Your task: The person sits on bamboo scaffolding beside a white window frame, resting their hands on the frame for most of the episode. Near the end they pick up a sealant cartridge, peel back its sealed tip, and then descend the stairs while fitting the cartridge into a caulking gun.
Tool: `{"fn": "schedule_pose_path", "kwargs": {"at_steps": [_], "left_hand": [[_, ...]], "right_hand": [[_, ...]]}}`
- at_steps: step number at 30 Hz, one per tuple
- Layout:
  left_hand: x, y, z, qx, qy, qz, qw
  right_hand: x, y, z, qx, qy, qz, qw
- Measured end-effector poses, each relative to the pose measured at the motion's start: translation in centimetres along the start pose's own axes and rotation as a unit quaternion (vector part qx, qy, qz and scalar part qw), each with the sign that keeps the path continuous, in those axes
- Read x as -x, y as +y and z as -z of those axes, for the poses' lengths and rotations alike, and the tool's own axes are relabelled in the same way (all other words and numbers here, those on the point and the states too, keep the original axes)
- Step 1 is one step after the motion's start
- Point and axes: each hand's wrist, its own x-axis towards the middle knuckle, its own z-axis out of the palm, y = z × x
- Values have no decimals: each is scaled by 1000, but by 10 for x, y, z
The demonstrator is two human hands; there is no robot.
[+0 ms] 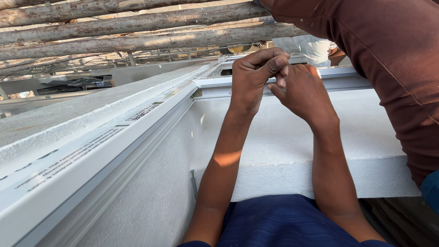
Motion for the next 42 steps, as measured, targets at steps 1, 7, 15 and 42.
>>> {"fn": "schedule_pose_path", "kwargs": {"at_steps": [1, 7, 15, 42], "left_hand": [[-1, 0, 1, -1, -2, -4, 1000], [-7, -5, -4, -225, 93, -34, 969], [-2, -19, -13, -615, 105, -185, 759], [4, -2, -26, -750, 54, -147, 643]], "right_hand": [[0, 1, -1, 4, -3, -8, 1000], [-2, 6, -5, 13, 34, 26, 999], [1, 11, -9, -6, 3, 2, 1000], [17, 4, 13, -58, 30, 2, 998]]}}
